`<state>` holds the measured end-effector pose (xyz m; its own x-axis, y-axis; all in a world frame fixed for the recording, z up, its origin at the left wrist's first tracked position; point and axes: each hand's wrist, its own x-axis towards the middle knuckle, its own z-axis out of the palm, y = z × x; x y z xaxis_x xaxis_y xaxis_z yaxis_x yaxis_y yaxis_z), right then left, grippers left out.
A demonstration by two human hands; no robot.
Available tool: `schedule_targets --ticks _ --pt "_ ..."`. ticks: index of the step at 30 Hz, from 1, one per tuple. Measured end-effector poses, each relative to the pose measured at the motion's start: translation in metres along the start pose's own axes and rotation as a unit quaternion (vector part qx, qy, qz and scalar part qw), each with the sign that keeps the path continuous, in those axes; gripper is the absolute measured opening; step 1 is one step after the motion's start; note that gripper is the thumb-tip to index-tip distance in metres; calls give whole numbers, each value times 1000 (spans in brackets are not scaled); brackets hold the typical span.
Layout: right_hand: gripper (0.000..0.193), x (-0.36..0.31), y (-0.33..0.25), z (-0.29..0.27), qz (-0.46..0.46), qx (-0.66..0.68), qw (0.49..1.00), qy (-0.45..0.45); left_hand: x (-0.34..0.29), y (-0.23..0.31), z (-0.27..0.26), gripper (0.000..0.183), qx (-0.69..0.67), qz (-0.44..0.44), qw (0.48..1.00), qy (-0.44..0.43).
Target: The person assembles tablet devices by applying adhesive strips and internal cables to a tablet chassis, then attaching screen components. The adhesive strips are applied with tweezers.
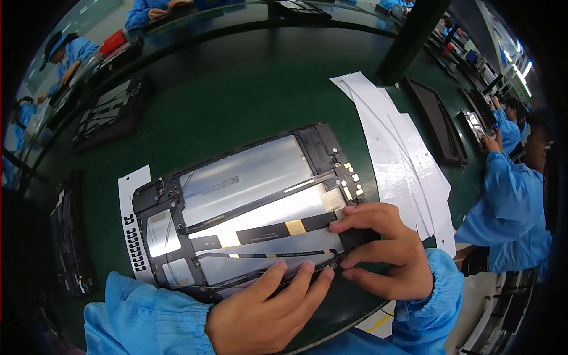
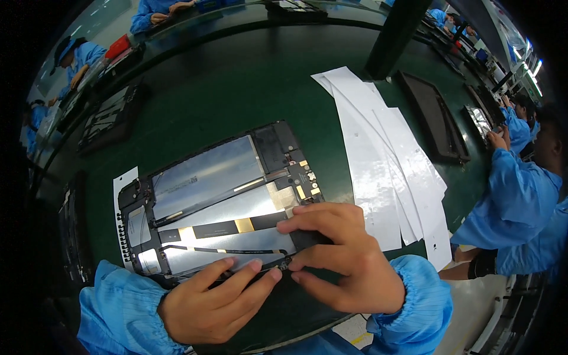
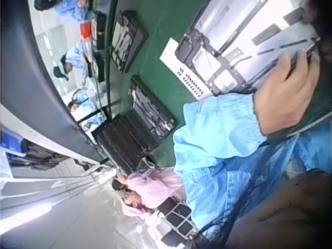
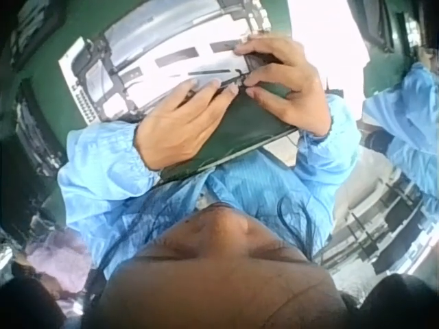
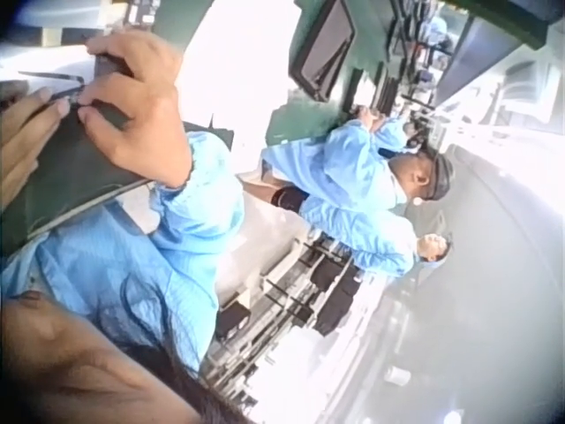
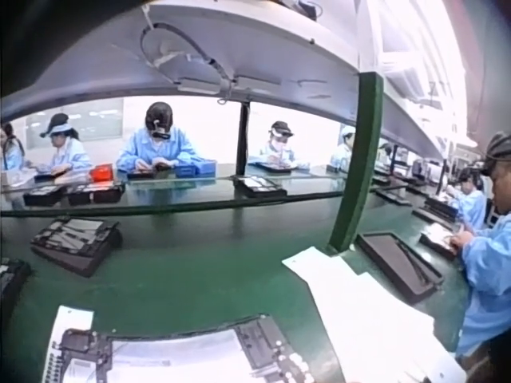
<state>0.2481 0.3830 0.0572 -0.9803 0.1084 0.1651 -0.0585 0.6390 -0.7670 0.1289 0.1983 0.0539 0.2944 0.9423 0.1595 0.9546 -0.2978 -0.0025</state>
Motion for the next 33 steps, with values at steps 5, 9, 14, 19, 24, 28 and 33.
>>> schedule_targets --ticks 5,9,14,19,24,28,33 --pt "14 2 4 8 -33 -28 999 6 -4 0 -2 25 15 -3 1000 -12" --pt "16 1 6 9 -41 -40 998 10 -2 0 0 25 20 1 1000 -9" --pt "18 1 9 12 -67 -67 995 32 -1 3 5 23 37 -6 999 -3" --pt "19 -6 15 18 -111 -117 985 62 -4 7 12 22 78 15 997 -2" --pt "19 -6 21 21 -121 -129 981 84 -2 6 13 23 73 6 997 8" --pt "17 0 14 16 -121 -144 980 69 2 1 5 24 44 9 999 -14" --pt "17 1 4 20 -123 -153 978 74 0 5 6 24 51 -1 999 -16"
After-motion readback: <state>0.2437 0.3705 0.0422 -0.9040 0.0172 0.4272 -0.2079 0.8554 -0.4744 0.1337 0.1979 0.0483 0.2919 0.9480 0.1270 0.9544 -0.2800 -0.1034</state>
